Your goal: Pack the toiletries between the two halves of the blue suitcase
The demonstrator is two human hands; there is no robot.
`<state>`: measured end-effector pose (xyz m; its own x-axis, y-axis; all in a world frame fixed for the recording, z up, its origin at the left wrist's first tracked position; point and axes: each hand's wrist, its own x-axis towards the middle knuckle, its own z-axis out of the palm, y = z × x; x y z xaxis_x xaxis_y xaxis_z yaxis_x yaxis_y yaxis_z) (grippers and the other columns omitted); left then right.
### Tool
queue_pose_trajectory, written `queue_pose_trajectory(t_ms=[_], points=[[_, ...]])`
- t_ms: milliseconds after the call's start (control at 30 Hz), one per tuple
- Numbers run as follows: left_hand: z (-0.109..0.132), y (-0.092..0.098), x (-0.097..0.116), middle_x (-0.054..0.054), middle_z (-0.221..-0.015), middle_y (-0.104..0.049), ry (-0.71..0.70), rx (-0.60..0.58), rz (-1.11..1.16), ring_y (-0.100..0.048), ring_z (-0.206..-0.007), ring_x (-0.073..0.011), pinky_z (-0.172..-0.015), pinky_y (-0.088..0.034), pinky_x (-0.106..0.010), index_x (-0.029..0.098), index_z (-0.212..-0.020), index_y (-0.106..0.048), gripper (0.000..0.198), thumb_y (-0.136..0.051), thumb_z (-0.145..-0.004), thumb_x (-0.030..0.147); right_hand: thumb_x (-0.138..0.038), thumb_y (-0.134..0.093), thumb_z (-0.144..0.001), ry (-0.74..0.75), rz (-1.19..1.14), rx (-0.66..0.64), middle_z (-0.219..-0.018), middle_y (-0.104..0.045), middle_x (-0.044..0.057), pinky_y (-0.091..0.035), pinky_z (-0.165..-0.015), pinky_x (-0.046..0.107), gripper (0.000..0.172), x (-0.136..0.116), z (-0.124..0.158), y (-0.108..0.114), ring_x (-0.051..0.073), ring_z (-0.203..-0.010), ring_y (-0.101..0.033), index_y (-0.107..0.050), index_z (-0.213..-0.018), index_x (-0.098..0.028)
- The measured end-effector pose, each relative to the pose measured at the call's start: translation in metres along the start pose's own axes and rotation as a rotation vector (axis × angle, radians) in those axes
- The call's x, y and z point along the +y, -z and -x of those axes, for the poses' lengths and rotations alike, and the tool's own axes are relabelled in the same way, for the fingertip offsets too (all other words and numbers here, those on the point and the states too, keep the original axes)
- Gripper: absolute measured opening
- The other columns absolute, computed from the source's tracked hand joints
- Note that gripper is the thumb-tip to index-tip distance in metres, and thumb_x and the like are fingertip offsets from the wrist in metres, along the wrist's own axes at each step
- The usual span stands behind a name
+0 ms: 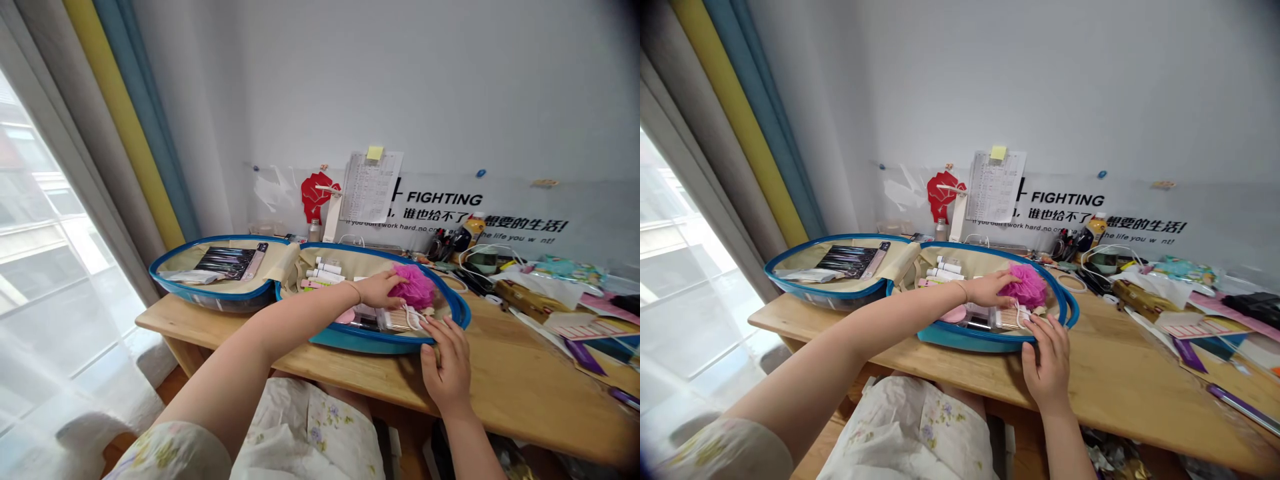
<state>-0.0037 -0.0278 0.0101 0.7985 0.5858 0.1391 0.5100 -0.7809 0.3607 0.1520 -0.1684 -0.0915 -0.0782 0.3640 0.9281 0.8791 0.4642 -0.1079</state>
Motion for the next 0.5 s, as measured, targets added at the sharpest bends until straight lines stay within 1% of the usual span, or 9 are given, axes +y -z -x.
queue_pose_trajectory(t_ms=[67, 100, 133, 200, 267, 333, 400, 433, 500], points=[[0.001, -0.001, 0.0, -0.016, -0.162, -0.025, -0.054, -0.04, 0.012, -0.024, -0.151, -0.0292, -0.121, -0.026, -0.042, 0.021, -0.152, -0.033, 0.067, -0.06, -0.093, 0.037, -0.027, -0.043, -0.096, 0.009, -0.005, 0.005, -0.121, -0.065, 0.011, -0.041, -0.107, 0.056, 0.034, 0.0, -0.001, 0.0, 0.031, -0.129, -0.052, -0.059, -0.126, -0.023], [0.002, -0.001, 0.0, -0.017, -0.165, -0.017, -0.069, -0.052, 0.022, -0.018, -0.152, -0.0308, -0.121, -0.024, -0.045, 0.02, -0.155, -0.027, 0.071, -0.058, -0.094, 0.037, -0.027, -0.043, -0.096, 0.012, -0.006, 0.008, -0.122, -0.065, 0.011, -0.041, -0.107, 0.056, 0.034, -0.001, -0.001, 0.0, 0.031, -0.129, -0.052, -0.059, -0.126, -0.023], [0.002, 0.0, -0.001, -0.018, -0.166, -0.012, -0.08, -0.056, 0.034, -0.014, -0.153, -0.0315, -0.122, -0.022, -0.046, 0.019, -0.157, -0.022, 0.073, -0.056, -0.095, 0.038, -0.026, -0.043, -0.096, 0.017, -0.003, 0.007, -0.122, -0.065, 0.011, -0.041, -0.107, 0.056, 0.035, -0.001, -0.002, 0.0, 0.031, -0.129, -0.051, -0.059, -0.126, -0.023], [0.004, 0.004, -0.002, -0.017, -0.167, -0.008, -0.087, -0.044, 0.068, -0.01, -0.154, -0.0302, -0.123, -0.02, -0.046, 0.017, -0.159, -0.014, 0.077, -0.052, -0.096, 0.041, -0.026, -0.043, -0.096, 0.026, 0.006, 0.003, -0.121, -0.065, 0.011, -0.041, -0.107, 0.055, 0.035, -0.001, -0.002, 0.001, 0.031, -0.129, -0.051, -0.058, -0.127, -0.023], [0.007, 0.013, -0.004, -0.017, -0.167, -0.008, -0.083, -0.015, 0.096, -0.007, -0.154, -0.0278, -0.123, -0.019, -0.045, 0.016, -0.16, -0.01, 0.079, -0.049, -0.098, 0.044, -0.026, -0.043, -0.096, 0.033, 0.011, 0.008, -0.12, -0.066, 0.011, -0.041, -0.107, 0.054, 0.035, 0.0, -0.002, 0.0, 0.031, -0.128, -0.052, -0.059, -0.127, -0.023], [0.013, 0.026, -0.009, -0.017, -0.166, -0.011, -0.063, 0.042, 0.099, -0.007, -0.154, -0.0258, -0.123, -0.02, -0.044, 0.017, -0.16, -0.01, 0.077, -0.047, -0.099, 0.046, -0.026, -0.043, -0.096, 0.037, 0.008, 0.016, -0.119, -0.066, 0.011, -0.041, -0.107, 0.054, 0.035, 0.001, -0.002, 0.0, 0.031, -0.129, -0.052, -0.059, -0.127, -0.022], [0.024, 0.044, -0.018, -0.018, -0.165, -0.019, -0.03, 0.141, 0.053, -0.013, -0.154, -0.0239, -0.122, -0.022, -0.042, 0.016, -0.158, -0.018, 0.071, -0.044, -0.1, 0.046, -0.027, -0.044, -0.096, 0.035, 0.002, 0.015, -0.119, -0.066, 0.012, -0.041, -0.107, 0.054, 0.035, 0.002, -0.001, -0.001, 0.031, -0.129, -0.051, -0.059, -0.126, -0.022], [0.033, 0.054, -0.025, -0.016, -0.163, -0.024, 0.01, 0.197, 0.002, -0.018, -0.153, -0.022, -0.122, -0.023, -0.039, 0.017, -0.157, -0.025, 0.065, -0.043, -0.1, 0.044, -0.027, -0.044, -0.096, 0.033, 0.0, 0.013, -0.119, -0.065, 0.012, -0.041, -0.107, 0.054, 0.035, 0.002, -0.001, -0.001, 0.031, -0.129, -0.051, -0.059, -0.126, -0.022], [0.056, 0.075, -0.043, -0.011, -0.16, -0.034, 0.15, 0.289, -0.131, -0.027, -0.149, -0.0179, -0.121, -0.024, -0.032, 0.021, -0.152, -0.036, 0.054, -0.04, -0.101, 0.04, -0.029, -0.043, -0.096, 0.035, -0.005, 0.017, -0.119, -0.066, 0.011, -0.041, -0.107, 0.053, 0.035, 0.003, -0.001, -0.001, 0.031, -0.129, -0.051, -0.06, -0.126, -0.022]])
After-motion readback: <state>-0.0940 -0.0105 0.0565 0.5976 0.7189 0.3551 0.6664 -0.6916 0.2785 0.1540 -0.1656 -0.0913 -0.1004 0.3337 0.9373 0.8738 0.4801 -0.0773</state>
